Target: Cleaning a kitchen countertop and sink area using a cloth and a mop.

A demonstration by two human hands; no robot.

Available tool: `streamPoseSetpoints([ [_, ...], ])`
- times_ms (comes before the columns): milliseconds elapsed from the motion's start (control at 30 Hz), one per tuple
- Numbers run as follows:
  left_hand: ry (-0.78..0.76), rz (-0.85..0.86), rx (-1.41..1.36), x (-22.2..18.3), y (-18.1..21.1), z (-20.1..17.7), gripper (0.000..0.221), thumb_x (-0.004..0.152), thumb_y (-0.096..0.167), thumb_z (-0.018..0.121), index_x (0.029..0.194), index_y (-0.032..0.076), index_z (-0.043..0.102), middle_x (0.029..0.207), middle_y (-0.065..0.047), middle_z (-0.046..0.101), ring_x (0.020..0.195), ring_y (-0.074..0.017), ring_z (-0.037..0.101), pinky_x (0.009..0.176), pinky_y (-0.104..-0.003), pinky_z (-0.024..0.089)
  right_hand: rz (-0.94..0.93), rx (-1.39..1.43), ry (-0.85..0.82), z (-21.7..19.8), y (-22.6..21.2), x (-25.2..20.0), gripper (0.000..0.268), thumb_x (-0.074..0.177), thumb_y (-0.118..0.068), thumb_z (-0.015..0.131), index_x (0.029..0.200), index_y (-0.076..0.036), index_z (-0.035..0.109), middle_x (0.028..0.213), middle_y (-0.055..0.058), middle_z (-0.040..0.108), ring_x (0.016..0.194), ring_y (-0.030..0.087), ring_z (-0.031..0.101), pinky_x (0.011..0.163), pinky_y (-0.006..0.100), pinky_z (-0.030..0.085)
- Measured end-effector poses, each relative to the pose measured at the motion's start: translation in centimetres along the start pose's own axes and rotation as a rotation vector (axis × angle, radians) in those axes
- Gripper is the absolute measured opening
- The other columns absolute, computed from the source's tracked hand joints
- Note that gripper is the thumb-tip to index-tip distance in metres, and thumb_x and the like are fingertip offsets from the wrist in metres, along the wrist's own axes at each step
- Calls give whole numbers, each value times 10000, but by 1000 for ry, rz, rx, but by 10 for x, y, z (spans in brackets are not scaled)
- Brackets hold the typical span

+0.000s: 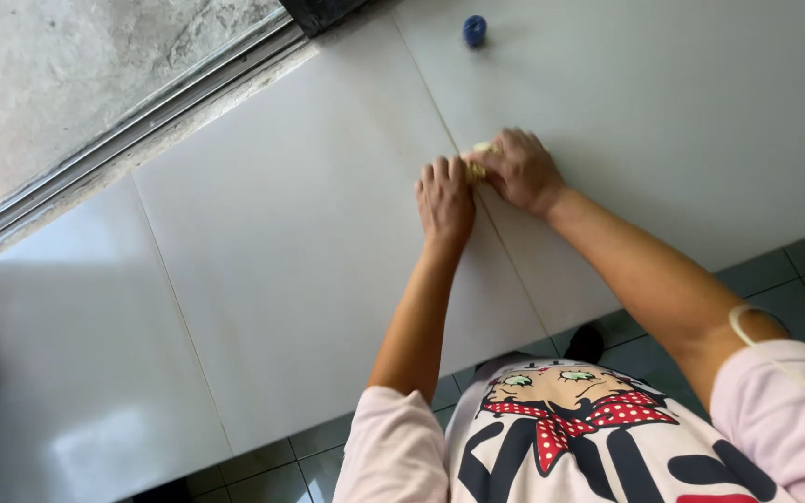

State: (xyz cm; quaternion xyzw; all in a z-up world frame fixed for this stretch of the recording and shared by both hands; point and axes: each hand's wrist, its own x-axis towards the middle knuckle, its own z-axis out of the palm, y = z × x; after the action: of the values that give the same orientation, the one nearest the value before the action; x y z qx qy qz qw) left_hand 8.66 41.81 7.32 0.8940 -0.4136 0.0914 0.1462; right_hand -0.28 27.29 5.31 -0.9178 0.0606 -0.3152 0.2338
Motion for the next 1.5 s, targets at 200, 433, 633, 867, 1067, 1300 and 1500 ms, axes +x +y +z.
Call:
streamPoseSetpoints([
  [200,-80,50,-110,-144,108,-28,302,826,158,724,1078,110,564,1044,-95,579,1012,-320,552,843,-456,424,-20,78,-114,-104,-35,-142,346,898,-230,726,1243,-249,704,995,85,592,967,309,601,868,458,486],
  [433,-200,183,-231,-184,228,-4,334,808,170,740,1076,84,561,1056,-98,584,1010,-319,559,821,-447,425,42,-14,-198,-196,8,-250,417,828,-222,752,1238,-276,702,975,49,596,945,262,609,871,435,488],
  [633,-215,283,-210,-109,295,58,278,862,208,714,1072,108,563,1057,-79,594,1028,-301,573,830,-444,435,193,-208,-86,-219,89,-257,385,860,-203,753,1231,-291,700,1041,35,604,1017,255,602,891,422,461],
  [867,-194,364,-177,6,321,127,226,901,180,645,1111,141,569,1065,-72,593,1027,-290,577,850,-442,444,359,-292,10,-199,192,-212,290,968,-197,694,1250,-265,696,1104,69,590,1070,291,571,916,451,443],
  [1067,-186,378,-197,144,351,201,245,908,201,637,1141,175,566,1088,-66,601,1059,-293,579,855,-450,450,363,-354,83,-190,324,-140,259,1017,-157,670,1268,-220,687,1150,94,583,1104,329,556,947,470,444],
  [1300,-162,380,-205,272,374,272,259,907,222,643,1151,186,564,1119,-55,611,1094,-279,583,885,-445,458,388,-385,121,-170,454,-78,252,1012,-67,625,1238,-167,673,1217,149,598,1159,375,566,986,480,456],
  [1500,-300,359,-129,280,374,287,190,988,239,575,1174,241,614,1178,-6,656,1183,-233,596,957,-423,447,476,-223,49,-158,455,-98,274,1042,-63,636,1310,-118,651,1249,172,680,1156,409,628,963,506,491],
])
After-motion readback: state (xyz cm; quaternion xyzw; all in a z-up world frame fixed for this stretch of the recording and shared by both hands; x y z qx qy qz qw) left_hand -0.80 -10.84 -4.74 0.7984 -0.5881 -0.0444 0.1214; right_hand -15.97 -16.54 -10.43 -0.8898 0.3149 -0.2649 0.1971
